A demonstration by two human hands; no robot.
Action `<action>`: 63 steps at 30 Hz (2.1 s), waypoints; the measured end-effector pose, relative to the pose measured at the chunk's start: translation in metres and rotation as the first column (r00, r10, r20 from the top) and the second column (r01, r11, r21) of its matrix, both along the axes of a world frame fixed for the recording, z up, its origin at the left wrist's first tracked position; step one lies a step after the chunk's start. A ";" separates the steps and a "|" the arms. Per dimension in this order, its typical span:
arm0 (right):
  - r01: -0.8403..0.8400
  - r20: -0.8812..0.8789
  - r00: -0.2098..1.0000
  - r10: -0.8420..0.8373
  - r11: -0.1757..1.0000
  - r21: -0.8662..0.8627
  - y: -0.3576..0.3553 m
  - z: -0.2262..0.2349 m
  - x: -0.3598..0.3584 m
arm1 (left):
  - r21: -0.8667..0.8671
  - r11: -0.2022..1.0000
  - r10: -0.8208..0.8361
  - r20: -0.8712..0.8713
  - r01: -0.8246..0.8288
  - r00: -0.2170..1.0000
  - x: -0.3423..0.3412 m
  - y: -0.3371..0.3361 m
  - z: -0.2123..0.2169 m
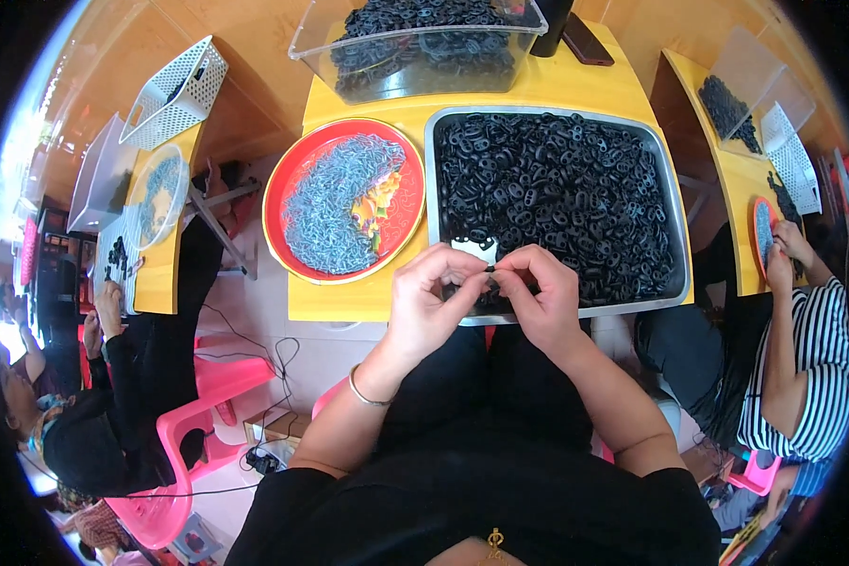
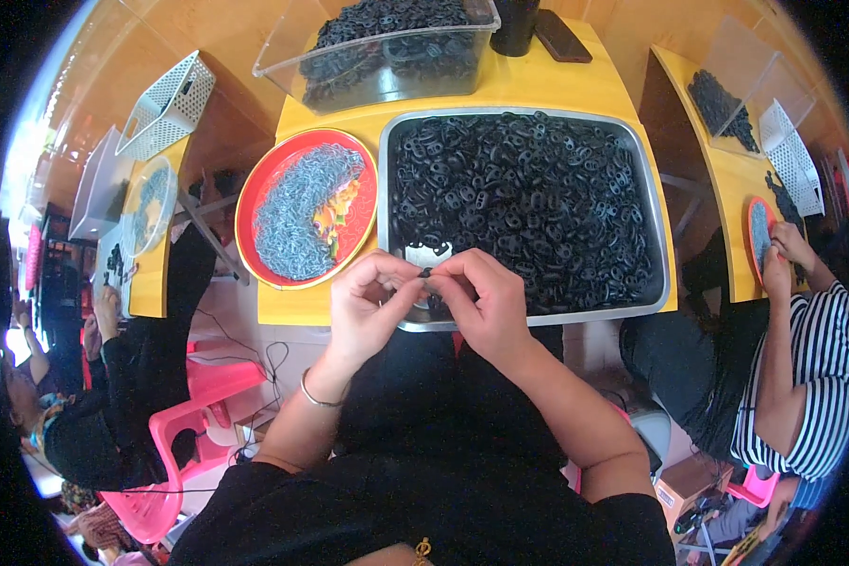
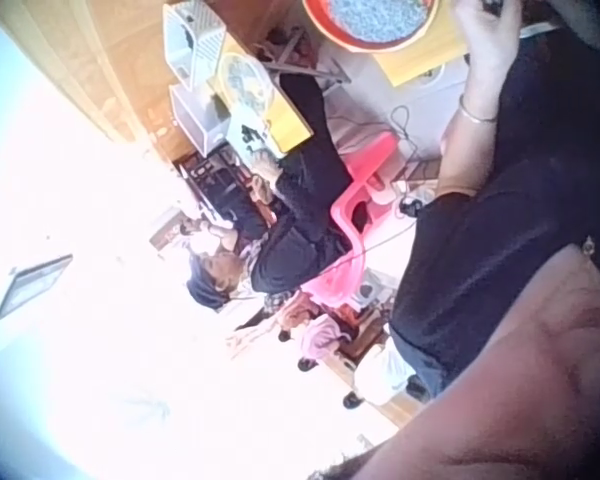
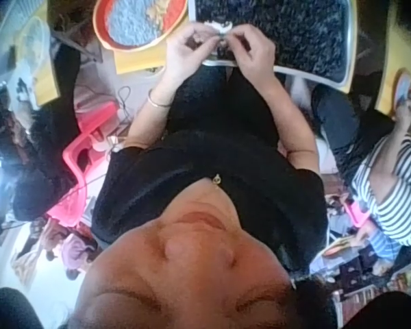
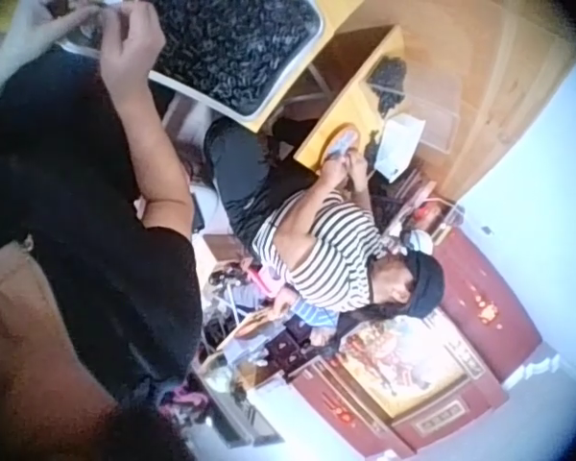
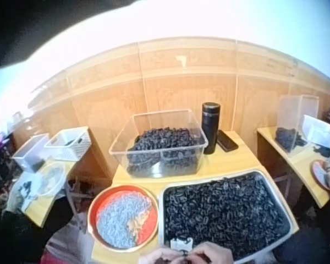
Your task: The person assembles cord locks by taking metal pins from a dish and inserting them into plastic cord lock pieces by hand.
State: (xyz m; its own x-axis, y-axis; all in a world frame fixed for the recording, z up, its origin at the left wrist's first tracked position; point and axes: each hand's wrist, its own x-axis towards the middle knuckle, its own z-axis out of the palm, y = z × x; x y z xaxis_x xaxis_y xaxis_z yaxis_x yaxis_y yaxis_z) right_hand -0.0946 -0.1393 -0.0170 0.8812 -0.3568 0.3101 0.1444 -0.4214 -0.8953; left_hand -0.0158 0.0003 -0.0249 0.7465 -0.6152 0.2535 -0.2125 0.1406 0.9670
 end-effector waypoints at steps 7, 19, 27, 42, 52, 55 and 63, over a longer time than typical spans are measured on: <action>-0.060 0.030 0.998 0.053 0.949 0.310 0.002 -0.001 0.000 | -0.185 0.981 -0.126 -0.404 0.054 0.906 0.004 0.001 0.008; -0.072 0.082 0.995 0.062 0.990 0.124 0.001 -0.001 -0.001 | -0.171 0.981 -0.166 -0.470 0.095 0.867 0.007 0.003 0.008; -0.044 -0.006 0.999 0.046 0.972 0.232 0.000 -0.002 -0.002 | -0.185 0.981 -0.139 -0.417 0.066 0.898 -0.004 -0.002 0.007; -0.145 0.029 0.989 0.146 0.908 0.392 -0.007 0.002 0.000 | -0.017 0.998 0.065 0.314 -0.063 0.947 0.007 -0.008 0.015; -0.060 0.098 0.995 0.013 0.865 0.498 -0.012 -0.003 0.003 | 0.510 0.792 -0.266 0.783 -0.336 0.562 0.006 -0.015 0.012; -0.069 0.129 0.992 0.013 0.895 0.440 -0.011 -0.005 0.003 | 0.567 0.740 -0.320 0.770 -0.362 0.551 0.007 -0.018 0.013; -0.092 0.085 0.995 0.057 0.861 0.501 -0.009 -0.003 0.003 | 0.535 0.796 -0.253 0.720 -0.284 0.646 0.010 -0.018 0.011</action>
State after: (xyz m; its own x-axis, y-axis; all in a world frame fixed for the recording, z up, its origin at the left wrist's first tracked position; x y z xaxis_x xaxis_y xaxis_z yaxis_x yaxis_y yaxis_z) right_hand -0.0915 -0.1487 -0.0196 0.8954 -0.4142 0.1635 0.2226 0.0983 -0.9700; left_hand -0.0057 -0.0179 -0.0134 0.4781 -0.8178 0.3205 -0.8620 -0.3668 0.3499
